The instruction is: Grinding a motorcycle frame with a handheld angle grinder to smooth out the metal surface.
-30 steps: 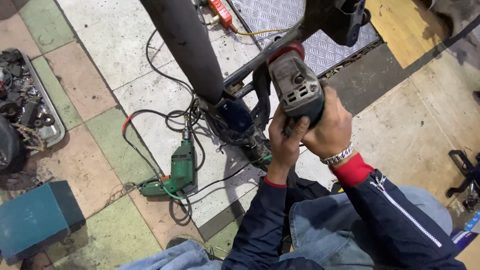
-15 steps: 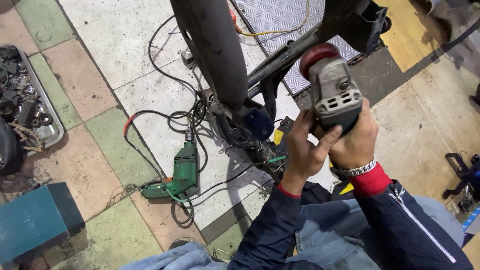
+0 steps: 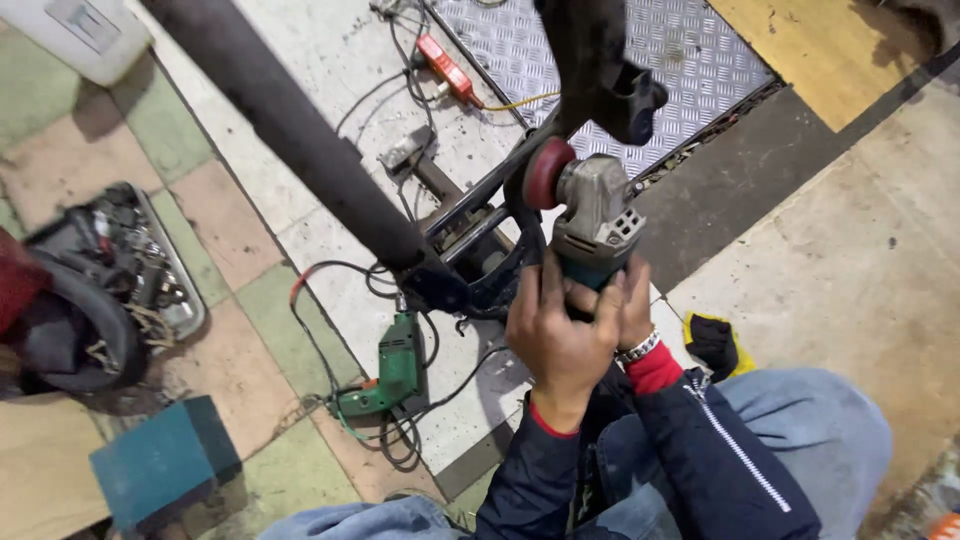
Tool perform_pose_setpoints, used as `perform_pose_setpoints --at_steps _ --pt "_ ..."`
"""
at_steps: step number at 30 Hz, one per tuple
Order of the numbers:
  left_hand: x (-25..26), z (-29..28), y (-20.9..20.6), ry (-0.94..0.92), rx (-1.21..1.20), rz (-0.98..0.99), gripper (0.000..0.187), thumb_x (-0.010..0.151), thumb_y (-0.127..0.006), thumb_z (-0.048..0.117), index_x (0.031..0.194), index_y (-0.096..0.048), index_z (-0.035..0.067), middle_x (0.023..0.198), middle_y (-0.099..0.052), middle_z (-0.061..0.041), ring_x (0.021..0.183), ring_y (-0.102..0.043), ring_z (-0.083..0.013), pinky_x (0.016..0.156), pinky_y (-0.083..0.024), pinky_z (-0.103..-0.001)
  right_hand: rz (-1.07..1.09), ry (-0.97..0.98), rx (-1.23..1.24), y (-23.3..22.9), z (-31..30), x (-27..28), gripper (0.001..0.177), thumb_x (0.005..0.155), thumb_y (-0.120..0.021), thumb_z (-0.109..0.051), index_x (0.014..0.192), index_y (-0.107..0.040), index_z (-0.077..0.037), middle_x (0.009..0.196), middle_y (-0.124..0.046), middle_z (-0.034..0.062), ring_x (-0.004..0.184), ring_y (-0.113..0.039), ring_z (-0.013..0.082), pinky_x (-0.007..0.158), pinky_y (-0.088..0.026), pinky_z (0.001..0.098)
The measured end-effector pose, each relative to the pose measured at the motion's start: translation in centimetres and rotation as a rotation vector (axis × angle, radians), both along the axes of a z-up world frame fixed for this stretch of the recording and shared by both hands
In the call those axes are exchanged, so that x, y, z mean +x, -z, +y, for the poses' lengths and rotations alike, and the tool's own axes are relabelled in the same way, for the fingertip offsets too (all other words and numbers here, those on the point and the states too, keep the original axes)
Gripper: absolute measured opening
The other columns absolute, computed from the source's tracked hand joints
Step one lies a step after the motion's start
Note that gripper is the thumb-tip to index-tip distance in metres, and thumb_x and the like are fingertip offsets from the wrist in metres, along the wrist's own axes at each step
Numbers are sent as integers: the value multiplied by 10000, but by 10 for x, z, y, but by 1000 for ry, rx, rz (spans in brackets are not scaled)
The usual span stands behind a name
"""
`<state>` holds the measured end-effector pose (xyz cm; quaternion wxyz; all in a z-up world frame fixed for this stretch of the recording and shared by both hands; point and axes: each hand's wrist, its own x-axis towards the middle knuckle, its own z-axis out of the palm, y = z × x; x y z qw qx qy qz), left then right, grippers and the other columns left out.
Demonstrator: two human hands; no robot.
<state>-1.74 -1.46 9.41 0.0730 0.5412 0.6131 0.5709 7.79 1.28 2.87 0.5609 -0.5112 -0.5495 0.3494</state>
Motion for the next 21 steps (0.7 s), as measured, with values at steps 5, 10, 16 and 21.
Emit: perform_pose_setpoints --at_steps 5,10,16,21 --pt "5 3 3 -60 -15 157 590 773 -782 487 1128 -715 21 820 -564 -72 688 -662 -320 596 -529 -408 109 -194 134 -29 4 -13 328 797 -805 -208 1040 -718 -6 939 -665 67 875 -542 103 863 -478 275" --pt "4 6 2 -79 -42 199 586 774 -789 496 1139 -722 42 862 -571 -59 727 -666 -298 621 -523 -379 270 -199 -58 0 12 -7 538 715 -756 -145 1218 -646 8 1041 -740 104 866 -703 205 772 -574 318" --pt "-19 13 7 39 -21 208 627 744 -814 507 1124 -710 19 857 -593 -109 768 -681 -348 654 -539 -421 137 -17 -20 22 10 -25 455 754 -894 -174 1116 -720 39 1043 -712 202 938 -643 247 927 -530 434" --pt "-41 9 5 316 -227 -122 656 777 -797 514 1232 -697 53 933 -659 -123 864 -710 -411 713 -576 -456 -102 309 -11 -9 -11 -52 419 799 -813 -282 1069 -631 -18 888 -716 190 882 -727 347 729 -573 464"
